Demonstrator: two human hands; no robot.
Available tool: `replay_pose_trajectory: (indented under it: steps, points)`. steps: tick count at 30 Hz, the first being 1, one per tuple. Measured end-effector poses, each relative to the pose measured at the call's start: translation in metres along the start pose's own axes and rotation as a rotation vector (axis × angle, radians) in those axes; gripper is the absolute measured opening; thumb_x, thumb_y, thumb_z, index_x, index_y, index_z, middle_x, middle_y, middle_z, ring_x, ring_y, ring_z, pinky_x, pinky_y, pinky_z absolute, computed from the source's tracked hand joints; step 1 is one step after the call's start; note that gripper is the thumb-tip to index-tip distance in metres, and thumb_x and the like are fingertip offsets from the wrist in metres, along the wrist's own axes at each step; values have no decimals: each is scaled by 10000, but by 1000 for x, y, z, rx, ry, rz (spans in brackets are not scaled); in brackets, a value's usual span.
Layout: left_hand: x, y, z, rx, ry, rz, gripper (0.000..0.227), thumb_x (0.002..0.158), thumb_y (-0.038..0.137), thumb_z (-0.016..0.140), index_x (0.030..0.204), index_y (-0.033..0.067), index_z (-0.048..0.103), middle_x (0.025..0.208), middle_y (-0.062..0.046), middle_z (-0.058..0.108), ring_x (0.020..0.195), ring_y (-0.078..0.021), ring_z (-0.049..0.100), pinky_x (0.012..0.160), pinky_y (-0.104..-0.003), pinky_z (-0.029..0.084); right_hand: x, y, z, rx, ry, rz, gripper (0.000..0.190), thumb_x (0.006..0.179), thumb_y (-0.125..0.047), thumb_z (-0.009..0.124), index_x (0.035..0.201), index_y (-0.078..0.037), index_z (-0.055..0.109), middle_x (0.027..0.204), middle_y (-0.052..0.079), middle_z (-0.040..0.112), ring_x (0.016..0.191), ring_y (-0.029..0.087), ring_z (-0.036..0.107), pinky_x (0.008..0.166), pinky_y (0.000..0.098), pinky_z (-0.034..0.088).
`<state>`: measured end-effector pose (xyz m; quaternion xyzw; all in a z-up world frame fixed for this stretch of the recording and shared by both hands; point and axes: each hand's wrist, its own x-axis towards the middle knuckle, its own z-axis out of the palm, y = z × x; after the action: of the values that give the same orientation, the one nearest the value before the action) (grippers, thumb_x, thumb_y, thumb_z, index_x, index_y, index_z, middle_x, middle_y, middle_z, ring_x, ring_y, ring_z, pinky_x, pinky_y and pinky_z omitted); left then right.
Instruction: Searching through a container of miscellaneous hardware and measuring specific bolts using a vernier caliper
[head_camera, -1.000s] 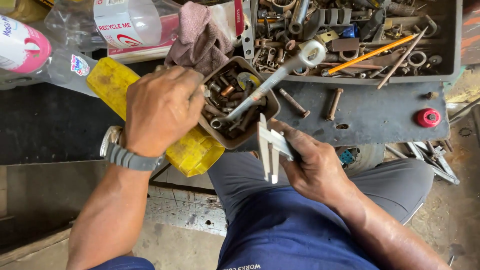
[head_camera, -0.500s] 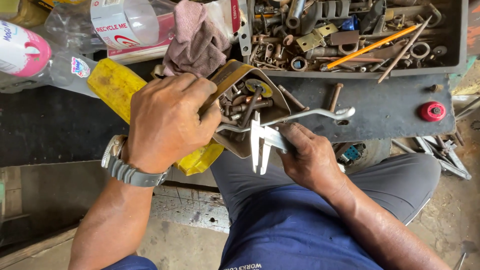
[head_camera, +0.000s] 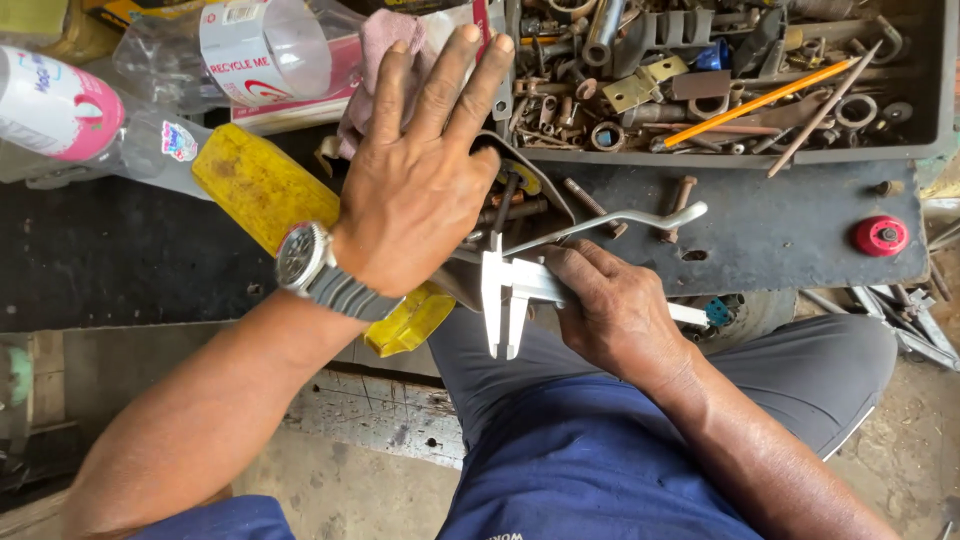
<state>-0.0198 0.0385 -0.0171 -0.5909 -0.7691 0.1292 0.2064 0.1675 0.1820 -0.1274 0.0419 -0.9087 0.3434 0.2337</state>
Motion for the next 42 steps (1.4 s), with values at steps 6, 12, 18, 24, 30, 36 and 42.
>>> replay_pose_trajectory:
  steps: [6, 12, 18, 24, 30, 36, 42]
  points:
    - [15, 5, 6, 163, -29, 71, 188, 1009, 305, 696, 874, 220, 794, 1715, -174, 494, 1583, -404, 363, 1257, -670, 197, -1, 5, 3, -20, 6, -9, 374, 837, -80, 680, 1205, -100, 623, 1186, 103, 704, 892, 333, 719, 592, 440, 548]
    - [15, 1, 11, 184, 14, 102, 220, 1021, 244, 651, 854, 164, 770, 1621, -213, 583, 1526, -416, 444, 1253, -629, 258, 3, 2, 0, -10, 20, -10, 358, 813, -62, 698, 1159, -94, 614, 1032, 78, 678, 799, 320, 690, 553, 430, 521]
    - [18, -8, 11, 208, 6, 156, 203, 995, 197, 639, 907, 140, 813, 1613, -209, 597, 1499, -403, 503, 1236, -646, 271, 4, 3, 0, 9, 13, -12, 427, 751, 19, 635, 1165, -82, 612, 994, 79, 663, 767, 322, 676, 543, 425, 511]
    - [18, -16, 8, 67, -37, 163, 147, 947, 140, 665, 859, 103, 777, 1632, -219, 542, 1507, -418, 464, 1232, -666, 243, 4, 2, 1, -2, 25, -5, 407, 773, 25, 640, 1164, -79, 602, 989, 82, 659, 768, 327, 671, 529, 434, 503]
    - [10, -24, -37, -191, -229, 91, 242, 937, 285, 658, 795, 92, 693, 1718, -226, 320, 1565, -427, 330, 1207, -709, 291, 3, 3, -1, 14, 8, 5, 411, 771, -6, 676, 1168, -77, 601, 994, 86, 661, 788, 335, 680, 556, 436, 512]
    - [-18, -32, -43, -310, -53, 43, 232, 999, 291, 727, 953, 65, 707, 1696, -223, 326, 1511, -464, 455, 1234, -630, 367, 3, 3, 0, 13, -6, 10, 429, 749, 31, 610, 1163, -81, 603, 994, 76, 657, 768, 325, 666, 543, 433, 504]
    - [-37, -40, -41, -463, -67, -22, 228, 966, 309, 764, 951, 86, 718, 1697, -190, 321, 1527, -458, 438, 1256, -646, 337, 2, 5, 2, 23, -24, 19, 399, 778, -4, 642, 1166, -86, 596, 992, 71, 648, 795, 313, 668, 534, 428, 498]
